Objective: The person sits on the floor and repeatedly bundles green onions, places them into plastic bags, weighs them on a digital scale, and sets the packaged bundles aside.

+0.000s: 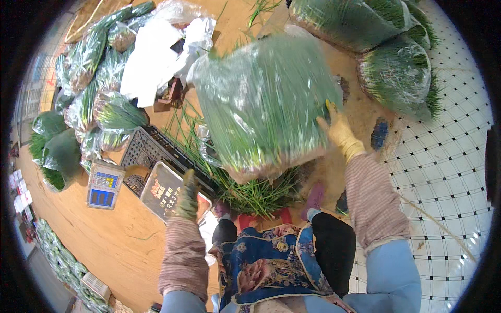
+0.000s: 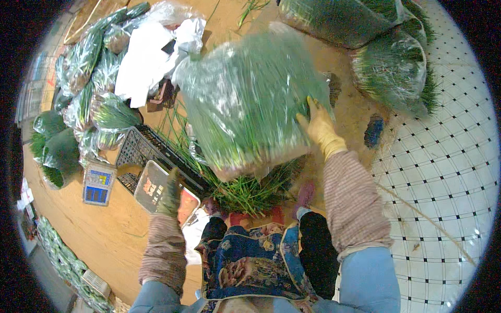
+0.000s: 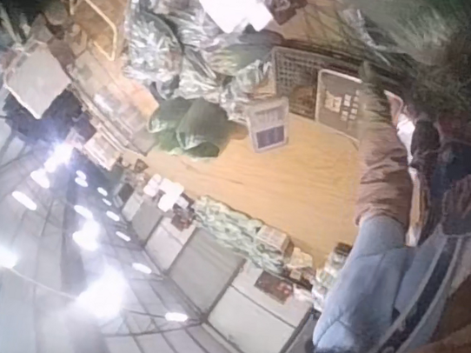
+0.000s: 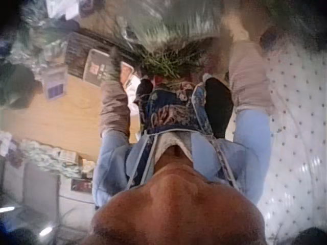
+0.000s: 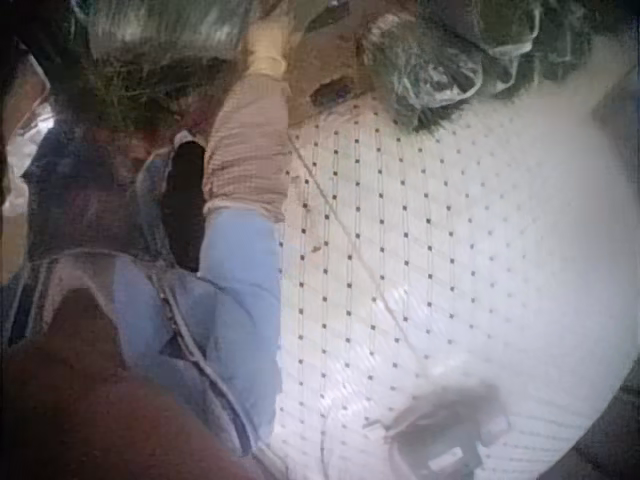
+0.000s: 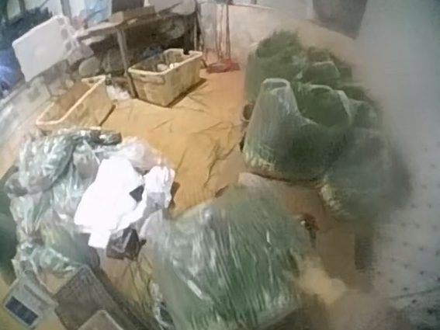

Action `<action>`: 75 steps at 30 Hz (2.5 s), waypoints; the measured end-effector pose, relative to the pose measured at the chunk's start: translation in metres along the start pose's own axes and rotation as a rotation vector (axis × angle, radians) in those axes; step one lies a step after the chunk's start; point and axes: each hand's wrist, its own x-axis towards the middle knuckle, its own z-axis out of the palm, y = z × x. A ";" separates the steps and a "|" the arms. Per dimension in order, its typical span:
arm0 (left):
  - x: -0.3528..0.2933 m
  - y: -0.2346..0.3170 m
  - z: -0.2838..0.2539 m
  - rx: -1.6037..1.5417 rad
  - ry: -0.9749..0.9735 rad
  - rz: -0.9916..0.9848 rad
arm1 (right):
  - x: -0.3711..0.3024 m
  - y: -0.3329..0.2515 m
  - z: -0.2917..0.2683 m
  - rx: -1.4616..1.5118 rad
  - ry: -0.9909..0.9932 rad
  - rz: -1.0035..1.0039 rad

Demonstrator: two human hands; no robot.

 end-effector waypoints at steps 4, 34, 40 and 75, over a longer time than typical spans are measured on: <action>0.036 -0.080 0.033 0.001 -0.048 0.053 | 0.010 -0.027 0.034 -0.112 0.110 -0.048; 0.028 -0.147 0.138 -0.495 -0.573 0.234 | 0.064 0.179 0.075 0.351 0.510 0.086; 0.078 -0.175 0.103 -0.698 -0.645 0.276 | 0.022 0.188 0.101 0.342 0.409 -0.099; -0.020 -0.265 -0.012 -0.106 -0.422 0.342 | -0.428 -0.205 0.054 0.042 -0.248 -1.156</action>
